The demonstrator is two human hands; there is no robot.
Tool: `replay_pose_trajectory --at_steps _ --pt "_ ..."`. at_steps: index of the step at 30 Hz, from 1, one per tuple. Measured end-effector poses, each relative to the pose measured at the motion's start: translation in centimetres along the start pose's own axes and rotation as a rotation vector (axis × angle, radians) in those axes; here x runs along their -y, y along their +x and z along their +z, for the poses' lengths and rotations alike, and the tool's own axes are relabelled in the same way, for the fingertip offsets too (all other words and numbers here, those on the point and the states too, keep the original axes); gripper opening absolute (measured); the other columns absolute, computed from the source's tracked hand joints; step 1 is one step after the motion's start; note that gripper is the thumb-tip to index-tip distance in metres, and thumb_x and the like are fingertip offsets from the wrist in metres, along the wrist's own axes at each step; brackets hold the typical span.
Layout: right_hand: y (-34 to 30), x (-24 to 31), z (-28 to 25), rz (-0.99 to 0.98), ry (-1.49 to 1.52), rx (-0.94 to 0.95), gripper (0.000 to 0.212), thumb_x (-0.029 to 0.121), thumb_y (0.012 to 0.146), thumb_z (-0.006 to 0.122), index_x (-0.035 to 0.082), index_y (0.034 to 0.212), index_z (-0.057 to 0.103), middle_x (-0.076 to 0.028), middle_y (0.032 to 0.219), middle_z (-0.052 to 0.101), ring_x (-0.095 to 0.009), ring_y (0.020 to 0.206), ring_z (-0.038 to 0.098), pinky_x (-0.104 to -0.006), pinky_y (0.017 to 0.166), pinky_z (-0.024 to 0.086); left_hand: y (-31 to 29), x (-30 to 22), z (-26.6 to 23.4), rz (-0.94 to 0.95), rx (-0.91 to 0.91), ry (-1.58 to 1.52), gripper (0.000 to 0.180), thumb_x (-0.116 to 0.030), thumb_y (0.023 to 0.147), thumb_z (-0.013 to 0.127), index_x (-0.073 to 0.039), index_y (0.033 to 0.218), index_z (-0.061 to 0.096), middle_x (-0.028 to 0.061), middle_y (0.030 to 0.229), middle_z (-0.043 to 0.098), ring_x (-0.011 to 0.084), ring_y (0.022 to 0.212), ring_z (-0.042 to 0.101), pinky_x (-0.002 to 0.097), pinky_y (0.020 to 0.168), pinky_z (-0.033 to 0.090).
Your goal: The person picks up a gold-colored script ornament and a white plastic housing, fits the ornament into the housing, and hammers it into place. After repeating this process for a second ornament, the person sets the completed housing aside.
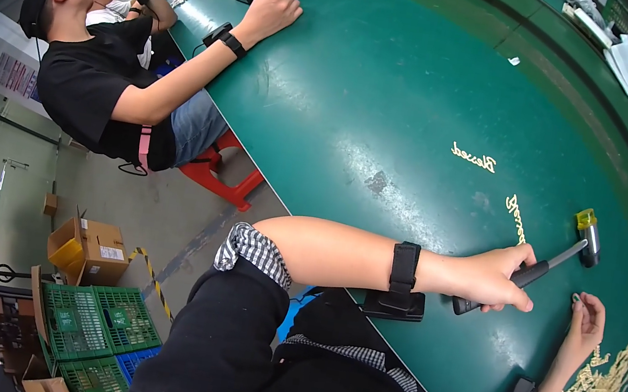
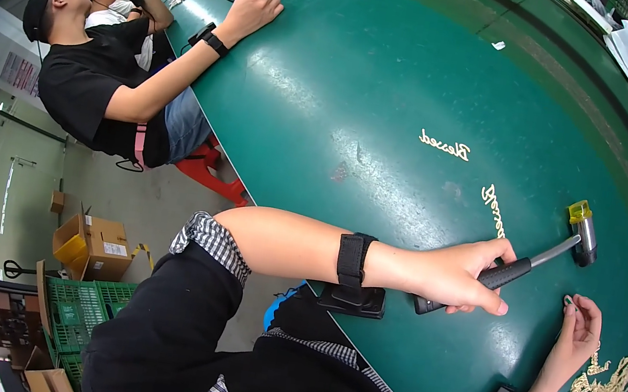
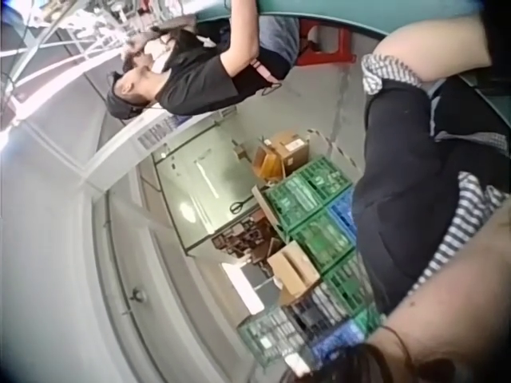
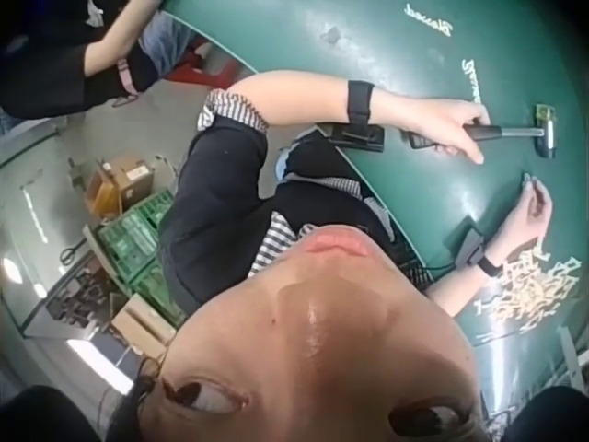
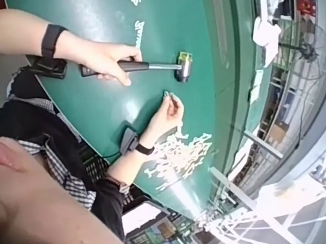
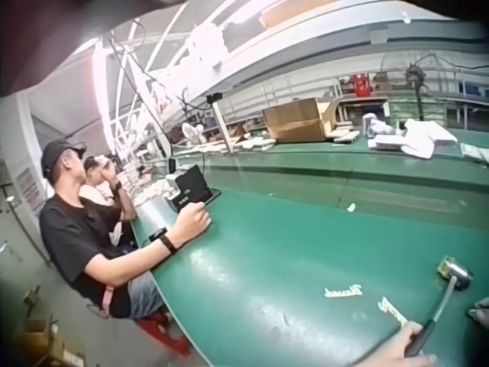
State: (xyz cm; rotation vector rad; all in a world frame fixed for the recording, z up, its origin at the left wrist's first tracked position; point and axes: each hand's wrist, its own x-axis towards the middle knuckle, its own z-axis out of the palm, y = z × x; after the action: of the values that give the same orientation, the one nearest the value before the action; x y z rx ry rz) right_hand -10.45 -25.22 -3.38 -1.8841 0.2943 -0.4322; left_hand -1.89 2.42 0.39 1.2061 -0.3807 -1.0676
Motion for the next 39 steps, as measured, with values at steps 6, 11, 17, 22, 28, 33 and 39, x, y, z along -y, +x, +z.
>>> replay_pose_trajectory --at_steps 6,11,17,22,28,33,39 --pt "-0.1 0.2 -0.2 0.003 0.041 -0.038 0.015 -0.002 0.089 0.056 -0.003 0.102 0.05 -0.009 0.095 0.057 -0.013 0.092 0.059 -0.0233 0.083 0.047 0.1 0.0 0.1 0.027 -0.004 -0.003 0.046 -0.012 0.078 0.069 -0.002 0.106 0.034 0.0045 0.069 0.046 0.0123 0.049 0.051 0.028 0.04 0.042" --pt "-0.6 0.8 0.5 -0.041 0.048 -0.036 0.016 -0.004 0.086 0.058 0.0 0.098 0.048 -0.006 0.09 0.057 -0.01 0.085 0.057 -0.0207 0.078 0.045 0.0 0.0 0.0 0.03 0.0 -0.013 0.047 -0.012 0.077 0.069 -0.002 0.106 0.034 0.0047 0.069 0.046 0.0126 0.049 0.051 0.0282 0.04 0.042" --pt "-1.3 2.4 1.7 -0.028 -0.11 0.077 0.019 -0.006 0.081 0.062 0.002 0.092 0.049 -0.003 0.083 0.058 -0.009 0.081 0.055 -0.0218 0.079 0.043 0.0 0.1 0.0 0.015 0.0 0.008 0.047 -0.012 0.08 0.069 -0.002 0.109 0.033 0.0049 0.073 0.052 0.01 0.049 0.05 0.0252 0.041 0.041" --pt "-1.4 2.9 1.8 -0.047 -0.174 0.081 0.019 -0.006 0.079 0.064 0.002 0.089 0.05 -0.003 0.08 0.058 -0.009 0.08 0.055 -0.0232 0.08 0.042 -0.1 -0.1 0.1 0.016 -0.003 0.032 0.048 -0.012 0.08 0.069 -0.001 0.11 0.033 0.0055 0.073 0.052 0.01 0.05 0.051 0.0252 0.041 0.041" --pt "-1.5 3.2 2.0 -0.071 -0.27 0.077 0.019 -0.007 0.079 0.063 0.002 0.091 0.049 -0.002 0.08 0.056 -0.009 0.079 0.053 -0.0223 0.079 0.041 0.0 0.1 0.0 0.038 -0.004 0.034 0.049 -0.012 0.08 0.069 0.0 0.112 0.033 0.0063 0.074 0.053 0.0103 0.05 0.051 0.0254 0.042 0.041" --pt "-1.7 3.4 2.4 -0.091 -0.261 0.06 0.02 -0.008 0.079 0.062 0.001 0.092 0.049 -0.001 0.079 0.053 -0.009 0.077 0.053 -0.0223 0.078 0.041 0.0 0.0 0.0 0.033 -0.002 0.044 0.049 -0.012 0.08 0.069 0.0 0.112 0.033 0.0062 0.074 0.054 0.0104 0.049 0.051 0.0254 0.042 0.041" --pt "-1.8 4.0 1.3 -0.064 -0.179 0.197 0.025 -0.01 0.072 0.065 0.002 0.087 0.049 -0.002 0.078 0.053 -0.009 0.075 0.055 -0.0221 0.075 0.042 0.0 0.1 -0.1 0.041 0.002 0.019 0.05 -0.012 0.079 0.069 0.0 0.111 0.033 0.0062 0.074 0.052 0.0104 0.049 0.051 0.0254 0.041 0.041"
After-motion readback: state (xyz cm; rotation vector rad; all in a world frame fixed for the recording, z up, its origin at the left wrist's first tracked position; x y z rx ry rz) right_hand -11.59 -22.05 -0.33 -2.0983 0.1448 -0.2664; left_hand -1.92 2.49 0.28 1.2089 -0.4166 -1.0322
